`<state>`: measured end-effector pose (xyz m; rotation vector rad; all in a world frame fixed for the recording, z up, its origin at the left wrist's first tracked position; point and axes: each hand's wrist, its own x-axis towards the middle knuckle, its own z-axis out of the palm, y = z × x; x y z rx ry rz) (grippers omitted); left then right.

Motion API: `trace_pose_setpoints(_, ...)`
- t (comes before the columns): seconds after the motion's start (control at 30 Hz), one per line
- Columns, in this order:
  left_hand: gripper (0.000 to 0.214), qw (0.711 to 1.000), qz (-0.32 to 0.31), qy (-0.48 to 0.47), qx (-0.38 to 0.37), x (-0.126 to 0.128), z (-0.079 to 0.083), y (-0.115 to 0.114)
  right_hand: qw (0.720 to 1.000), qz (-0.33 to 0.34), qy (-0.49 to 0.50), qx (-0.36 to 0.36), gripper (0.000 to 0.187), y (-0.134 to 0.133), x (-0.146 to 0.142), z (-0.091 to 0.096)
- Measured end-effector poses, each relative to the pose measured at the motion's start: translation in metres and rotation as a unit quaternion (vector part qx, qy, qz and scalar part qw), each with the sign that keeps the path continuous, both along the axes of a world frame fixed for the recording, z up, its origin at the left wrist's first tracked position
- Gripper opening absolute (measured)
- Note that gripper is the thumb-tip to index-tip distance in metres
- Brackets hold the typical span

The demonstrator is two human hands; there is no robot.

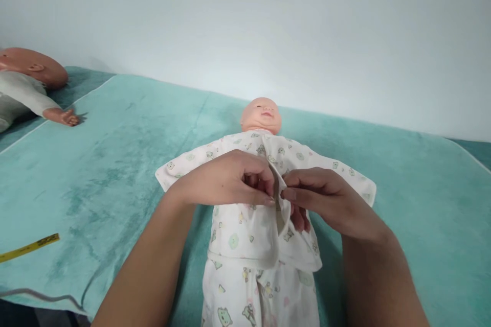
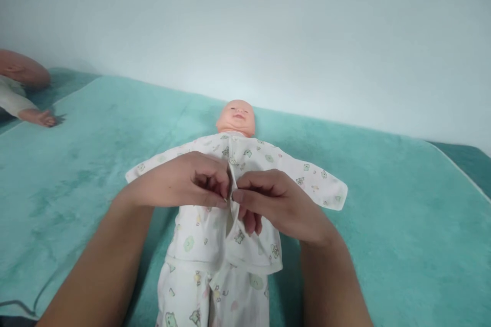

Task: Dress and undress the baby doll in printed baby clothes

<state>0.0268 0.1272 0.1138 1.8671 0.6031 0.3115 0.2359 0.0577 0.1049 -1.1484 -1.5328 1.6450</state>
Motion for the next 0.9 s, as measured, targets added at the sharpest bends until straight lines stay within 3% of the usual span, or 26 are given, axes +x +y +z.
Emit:
trace_pose_setpoints(0.13,0.012,0.98,0.001,-0.109,-0.164,-0.003,-0.011,0.005,0.998,-0.027,0.063,-0.001,0.022,-0.001,-0.007,-0.008)
trace_pose_setpoints(0.23,0.01,0.964,0.006,-0.157,-0.212,-0.002,-0.016,0.005,0.997,-0.027,0.073,-0.007,0.02,0.001,-0.007,-0.011)
trace_pose_setpoints(0.9,0.019,0.969,0.044,-0.154,-0.19,0.003,-0.017,0.002,0.994,-0.028,0.107,-0.005,0.025,0.004,-0.006,-0.016)
